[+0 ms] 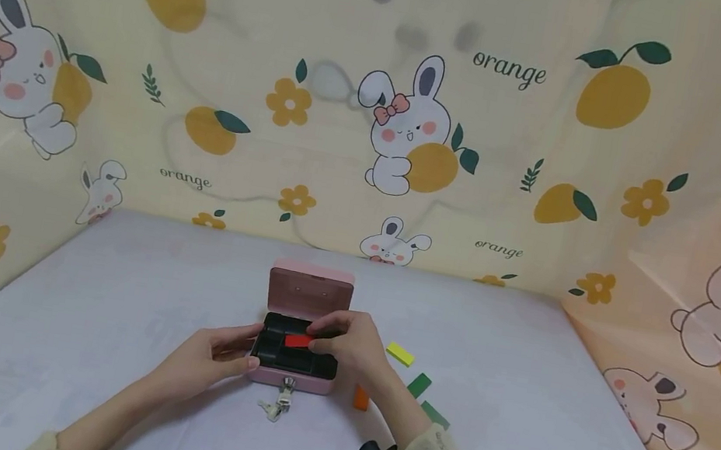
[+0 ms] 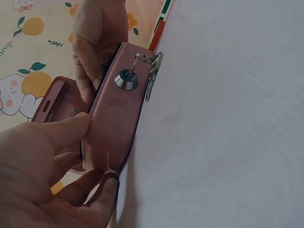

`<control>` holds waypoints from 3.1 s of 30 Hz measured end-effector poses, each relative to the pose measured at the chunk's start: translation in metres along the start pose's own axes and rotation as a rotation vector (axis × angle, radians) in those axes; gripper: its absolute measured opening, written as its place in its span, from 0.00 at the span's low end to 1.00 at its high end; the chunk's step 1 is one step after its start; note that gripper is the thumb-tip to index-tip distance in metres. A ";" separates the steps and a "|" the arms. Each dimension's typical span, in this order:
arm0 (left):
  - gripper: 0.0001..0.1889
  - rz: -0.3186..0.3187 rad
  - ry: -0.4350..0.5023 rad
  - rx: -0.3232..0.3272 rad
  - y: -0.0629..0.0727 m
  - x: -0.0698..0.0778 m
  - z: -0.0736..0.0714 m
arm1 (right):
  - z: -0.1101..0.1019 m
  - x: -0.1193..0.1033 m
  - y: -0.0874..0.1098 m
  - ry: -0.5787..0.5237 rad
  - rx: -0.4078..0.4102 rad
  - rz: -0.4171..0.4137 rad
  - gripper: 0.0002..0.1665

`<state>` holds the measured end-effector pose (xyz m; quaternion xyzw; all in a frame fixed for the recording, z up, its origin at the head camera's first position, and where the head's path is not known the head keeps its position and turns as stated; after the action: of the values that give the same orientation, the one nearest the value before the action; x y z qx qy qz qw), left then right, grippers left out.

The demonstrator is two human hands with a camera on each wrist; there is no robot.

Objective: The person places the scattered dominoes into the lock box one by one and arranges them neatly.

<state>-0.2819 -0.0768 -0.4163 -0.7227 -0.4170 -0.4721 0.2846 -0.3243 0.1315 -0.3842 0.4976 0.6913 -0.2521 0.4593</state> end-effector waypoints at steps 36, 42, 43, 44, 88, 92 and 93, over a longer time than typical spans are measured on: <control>0.33 -0.016 0.009 0.020 0.001 0.000 -0.001 | -0.008 0.000 0.016 -0.113 -0.050 -0.015 0.09; 0.33 -0.010 0.010 0.026 0.000 -0.001 0.000 | -0.019 0.001 0.030 -0.209 -0.023 -0.023 0.11; 0.33 -0.011 0.009 0.026 0.000 0.000 0.000 | -0.021 0.003 0.033 -0.232 -0.016 -0.020 0.11; 0.34 -0.012 0.010 0.027 0.000 0.000 0.000 | -0.024 0.004 0.036 -0.251 -0.005 -0.016 0.12; 0.33 0.046 0.015 0.035 0.001 0.009 -0.001 | -0.132 0.082 0.108 -0.162 0.134 0.108 0.22; 0.33 0.039 0.017 0.038 0.002 0.010 -0.001 | -0.131 0.089 0.106 -0.180 0.112 0.118 0.22; 0.33 0.039 0.018 0.039 0.003 0.010 -0.001 | -0.130 0.090 0.106 -0.185 0.106 0.122 0.23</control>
<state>-0.2779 -0.0752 -0.4071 -0.7206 -0.4095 -0.4648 0.3115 -0.2844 0.3176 -0.3940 0.5369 0.6000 -0.3048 0.5087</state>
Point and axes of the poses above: each hand's wrist, its own y-axis away from the middle knuckle, its own z-axis out of the palm, x = y × z, the point moved 8 cm from there along -y, towards the middle knuckle, and after that the axes turned 12 degrees about -x, right-handed, at the moved point
